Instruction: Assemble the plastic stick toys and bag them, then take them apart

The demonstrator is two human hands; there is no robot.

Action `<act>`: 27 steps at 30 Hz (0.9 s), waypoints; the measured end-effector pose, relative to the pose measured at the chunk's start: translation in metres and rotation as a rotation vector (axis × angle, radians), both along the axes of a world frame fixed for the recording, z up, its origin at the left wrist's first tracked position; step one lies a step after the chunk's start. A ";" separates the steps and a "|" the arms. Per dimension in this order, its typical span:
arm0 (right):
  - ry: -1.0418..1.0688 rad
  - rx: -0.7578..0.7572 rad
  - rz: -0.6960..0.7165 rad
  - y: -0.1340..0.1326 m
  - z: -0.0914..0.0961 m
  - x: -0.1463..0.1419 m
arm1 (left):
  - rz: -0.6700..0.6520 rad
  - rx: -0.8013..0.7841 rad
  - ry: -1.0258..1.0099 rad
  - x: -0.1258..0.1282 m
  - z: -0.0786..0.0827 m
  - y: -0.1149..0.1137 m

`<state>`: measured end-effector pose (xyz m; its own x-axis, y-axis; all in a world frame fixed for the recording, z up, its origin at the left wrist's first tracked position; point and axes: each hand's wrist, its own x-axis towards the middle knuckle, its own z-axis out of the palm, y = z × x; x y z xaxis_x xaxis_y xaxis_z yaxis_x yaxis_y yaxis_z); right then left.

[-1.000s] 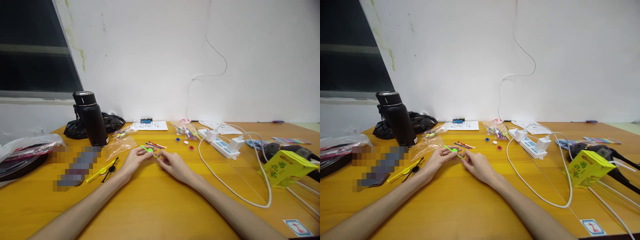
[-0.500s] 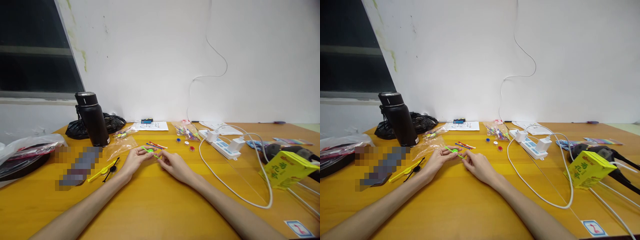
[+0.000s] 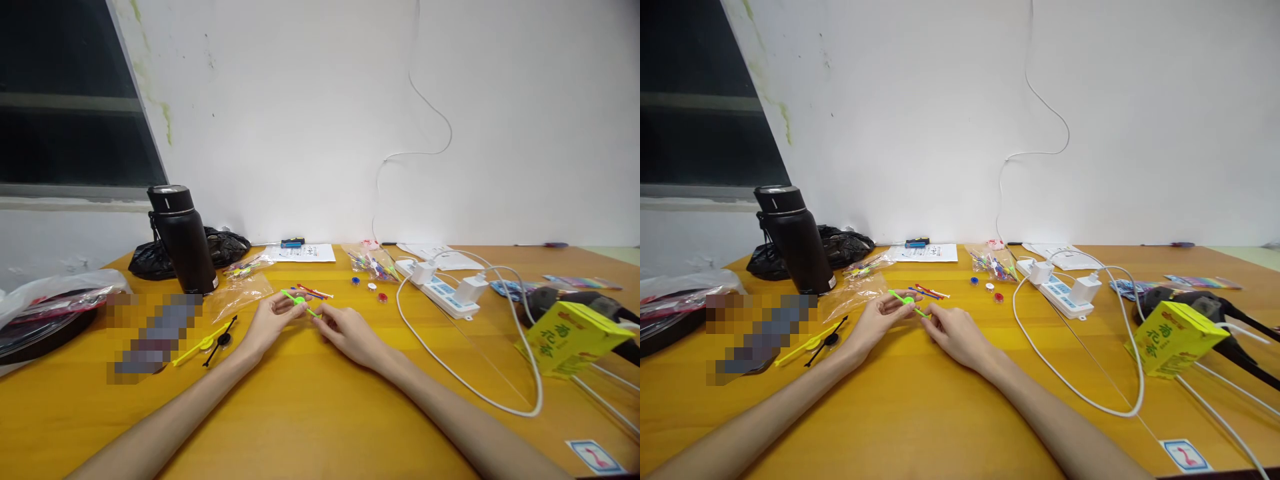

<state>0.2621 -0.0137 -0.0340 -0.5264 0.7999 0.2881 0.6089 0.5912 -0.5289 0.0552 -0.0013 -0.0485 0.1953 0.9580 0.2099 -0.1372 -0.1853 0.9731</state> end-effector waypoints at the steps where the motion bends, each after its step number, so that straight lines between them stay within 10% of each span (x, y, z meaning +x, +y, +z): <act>1: -0.011 0.004 -0.002 -0.001 0.001 0.000 | 0.006 -0.001 -0.004 0.000 0.000 0.000; 27: -0.111 0.016 0.157 -0.008 0.011 0.000 | 0.060 0.051 0.071 -0.002 0.004 -0.004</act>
<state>0.2622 -0.0217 -0.0234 -0.6735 0.7014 0.2333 0.5626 0.6911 -0.4538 0.0530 -0.0050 -0.0443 0.1546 0.9567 0.2468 -0.0552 -0.2410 0.9689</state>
